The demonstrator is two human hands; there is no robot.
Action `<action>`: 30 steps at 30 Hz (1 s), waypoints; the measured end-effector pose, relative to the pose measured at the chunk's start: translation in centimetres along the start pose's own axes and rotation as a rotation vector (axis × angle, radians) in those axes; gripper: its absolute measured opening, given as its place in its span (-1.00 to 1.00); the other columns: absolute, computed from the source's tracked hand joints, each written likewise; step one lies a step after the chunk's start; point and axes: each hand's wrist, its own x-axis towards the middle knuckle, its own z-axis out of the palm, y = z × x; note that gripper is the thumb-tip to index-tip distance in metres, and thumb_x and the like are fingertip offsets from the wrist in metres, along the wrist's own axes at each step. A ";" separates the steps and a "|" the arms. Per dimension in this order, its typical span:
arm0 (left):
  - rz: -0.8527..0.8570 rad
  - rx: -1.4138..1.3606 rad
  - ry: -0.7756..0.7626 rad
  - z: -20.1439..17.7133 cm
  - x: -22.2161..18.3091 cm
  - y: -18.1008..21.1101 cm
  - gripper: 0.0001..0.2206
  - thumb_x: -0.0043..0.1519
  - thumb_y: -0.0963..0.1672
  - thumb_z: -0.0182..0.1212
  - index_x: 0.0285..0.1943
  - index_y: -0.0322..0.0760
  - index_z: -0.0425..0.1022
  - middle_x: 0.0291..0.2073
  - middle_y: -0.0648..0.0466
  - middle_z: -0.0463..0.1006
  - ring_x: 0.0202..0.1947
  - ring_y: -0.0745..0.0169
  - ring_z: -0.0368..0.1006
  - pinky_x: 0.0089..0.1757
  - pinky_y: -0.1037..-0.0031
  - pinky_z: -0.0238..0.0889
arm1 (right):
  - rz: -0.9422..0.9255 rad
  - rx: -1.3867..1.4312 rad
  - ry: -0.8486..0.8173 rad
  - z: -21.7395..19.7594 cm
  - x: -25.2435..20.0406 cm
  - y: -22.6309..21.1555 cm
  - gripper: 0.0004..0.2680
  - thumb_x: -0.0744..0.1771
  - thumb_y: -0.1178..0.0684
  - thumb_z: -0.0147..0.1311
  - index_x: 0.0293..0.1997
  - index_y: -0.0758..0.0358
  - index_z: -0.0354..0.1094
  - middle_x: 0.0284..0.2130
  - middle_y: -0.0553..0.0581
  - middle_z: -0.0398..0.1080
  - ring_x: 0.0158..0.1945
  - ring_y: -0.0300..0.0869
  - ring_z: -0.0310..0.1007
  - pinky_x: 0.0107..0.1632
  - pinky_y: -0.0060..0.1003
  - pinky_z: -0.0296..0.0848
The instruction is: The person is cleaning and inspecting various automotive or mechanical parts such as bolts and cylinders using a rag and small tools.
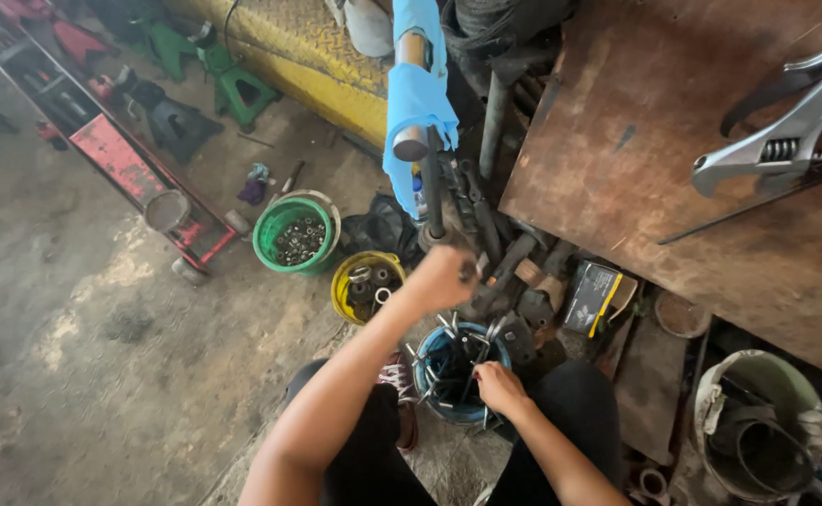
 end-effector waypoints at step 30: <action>-0.276 0.427 -0.625 21.3 -9.7 -13.8 -0.81 0.09 -0.16 0.27 -0.18 -0.34 0.69 -0.17 -0.27 0.65 -0.08 -0.18 0.61 -0.08 0.17 0.49 | 0.083 -0.838 -0.635 15.6 2.9 5.6 -0.84 0.34 0.09 0.01 -0.19 0.00 0.60 -0.21 0.05 0.57 -0.10 -0.04 0.59 -0.05 0.06 0.37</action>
